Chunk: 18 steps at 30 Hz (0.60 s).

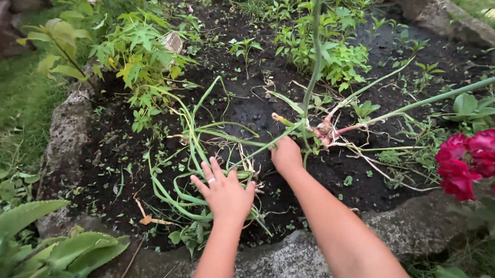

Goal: Pulling weeds and unwanted stalks from a garden bed by hand.

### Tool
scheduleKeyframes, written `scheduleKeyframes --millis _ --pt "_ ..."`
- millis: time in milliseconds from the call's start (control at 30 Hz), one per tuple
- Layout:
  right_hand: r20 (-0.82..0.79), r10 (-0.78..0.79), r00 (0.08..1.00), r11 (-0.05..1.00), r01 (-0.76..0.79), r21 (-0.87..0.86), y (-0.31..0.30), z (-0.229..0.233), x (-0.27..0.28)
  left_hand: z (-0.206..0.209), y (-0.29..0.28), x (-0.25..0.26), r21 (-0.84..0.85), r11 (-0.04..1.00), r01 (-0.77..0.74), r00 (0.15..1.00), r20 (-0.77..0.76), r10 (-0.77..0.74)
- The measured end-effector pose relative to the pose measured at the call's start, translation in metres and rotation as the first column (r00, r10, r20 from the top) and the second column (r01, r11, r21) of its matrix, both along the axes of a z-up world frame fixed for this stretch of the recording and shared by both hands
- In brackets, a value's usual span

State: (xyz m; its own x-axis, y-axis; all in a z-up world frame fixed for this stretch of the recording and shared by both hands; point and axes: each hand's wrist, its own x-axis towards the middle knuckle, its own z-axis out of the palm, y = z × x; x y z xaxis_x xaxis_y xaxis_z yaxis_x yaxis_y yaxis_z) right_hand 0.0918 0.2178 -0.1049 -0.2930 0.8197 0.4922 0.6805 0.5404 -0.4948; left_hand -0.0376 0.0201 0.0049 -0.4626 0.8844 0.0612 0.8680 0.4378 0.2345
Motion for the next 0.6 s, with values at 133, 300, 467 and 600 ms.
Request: scheduleKeyframes --millis 133,300,467,600 --pt "-0.164 -0.055 0.985 0.996 0.065 0.055 0.002 -0.024 0.005 -0.001 -0.003 -0.003 0.016 1.0 0.007 1.0 0.007 -0.008" --pt "-0.335 -0.446 0.83 0.89 0.451 -0.066 -0.004 -0.019 0.018 -0.008 0.001 -0.005 0.052 0.999 -0.007 1.0 0.007 0.007" --pt "-0.2 -0.454 0.868 0.89 0.43 -0.152 0.0 0.002 0.023 -0.002 -0.002 -0.004 0.02 1.0 0.008 1.0 0.01 -0.008" --pt "-0.126 -0.417 0.9 0.885 0.371 -0.282 0.001 0.019 0.027 -0.005 -0.001 -0.005 0.041 0.999 0.017 1.0 0.003 -0.017"
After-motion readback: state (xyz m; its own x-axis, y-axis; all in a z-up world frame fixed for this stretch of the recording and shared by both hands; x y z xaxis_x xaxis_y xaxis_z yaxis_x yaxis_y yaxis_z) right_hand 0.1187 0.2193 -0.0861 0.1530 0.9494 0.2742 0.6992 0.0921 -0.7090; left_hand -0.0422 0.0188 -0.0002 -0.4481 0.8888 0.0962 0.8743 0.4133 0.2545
